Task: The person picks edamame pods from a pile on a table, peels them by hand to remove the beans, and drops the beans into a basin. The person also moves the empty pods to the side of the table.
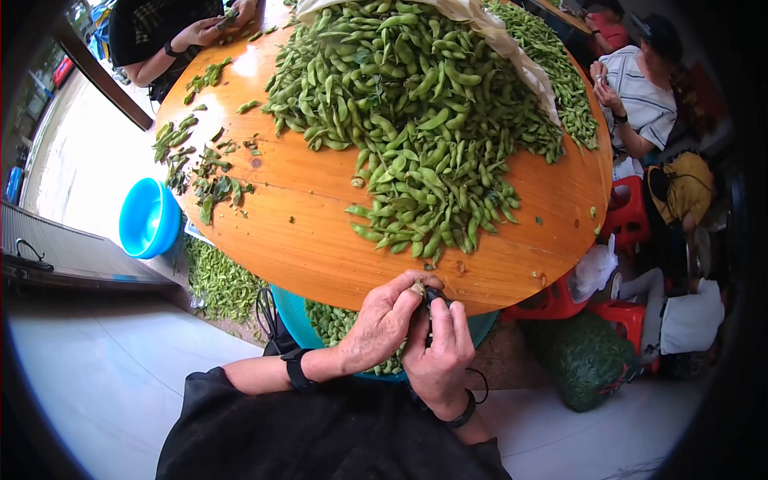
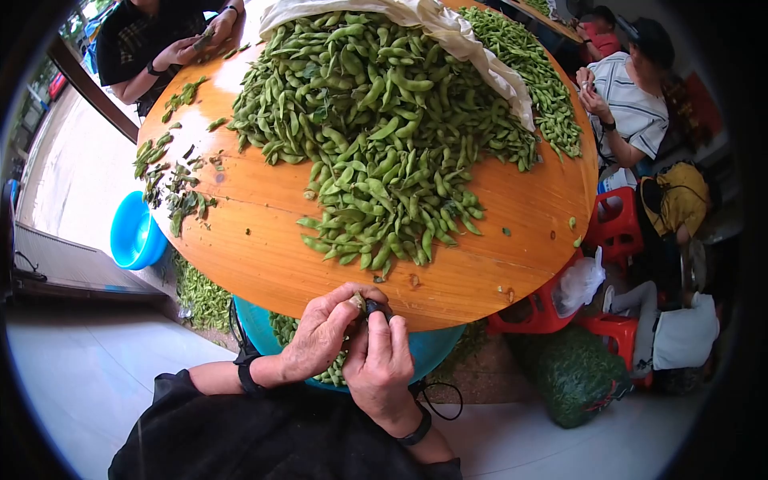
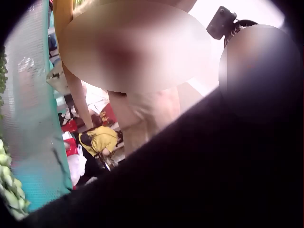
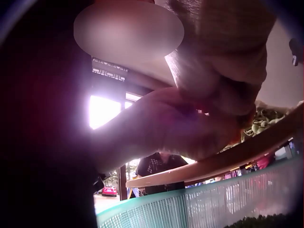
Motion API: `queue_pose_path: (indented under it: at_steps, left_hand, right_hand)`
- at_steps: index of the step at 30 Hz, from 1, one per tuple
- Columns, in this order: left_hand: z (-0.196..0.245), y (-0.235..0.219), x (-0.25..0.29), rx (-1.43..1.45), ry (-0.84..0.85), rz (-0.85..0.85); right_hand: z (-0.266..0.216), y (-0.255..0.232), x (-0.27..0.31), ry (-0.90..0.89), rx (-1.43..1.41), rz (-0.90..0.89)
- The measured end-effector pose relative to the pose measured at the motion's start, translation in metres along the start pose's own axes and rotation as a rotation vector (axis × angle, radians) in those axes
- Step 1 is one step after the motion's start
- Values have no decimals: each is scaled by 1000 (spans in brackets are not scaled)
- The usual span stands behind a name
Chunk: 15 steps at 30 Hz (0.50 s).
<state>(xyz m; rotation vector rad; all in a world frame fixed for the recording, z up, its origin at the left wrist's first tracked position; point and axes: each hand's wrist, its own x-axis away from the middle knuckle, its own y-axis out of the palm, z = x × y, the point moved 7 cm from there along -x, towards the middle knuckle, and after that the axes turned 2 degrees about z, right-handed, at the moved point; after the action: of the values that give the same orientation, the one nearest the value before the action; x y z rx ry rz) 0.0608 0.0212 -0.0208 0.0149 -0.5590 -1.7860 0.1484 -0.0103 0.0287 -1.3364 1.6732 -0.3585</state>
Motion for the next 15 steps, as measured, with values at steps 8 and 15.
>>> queue_pose_path:
  at_steps: [8,15]
  left_hand:
    - [-13,3,-2,330,-12,12]
    - [-15,3,2,151,-112,-166]
  right_hand:
    - [-2,-5,-7,-51,24,135]
    - [48,-2,-3,524,-803,-155]
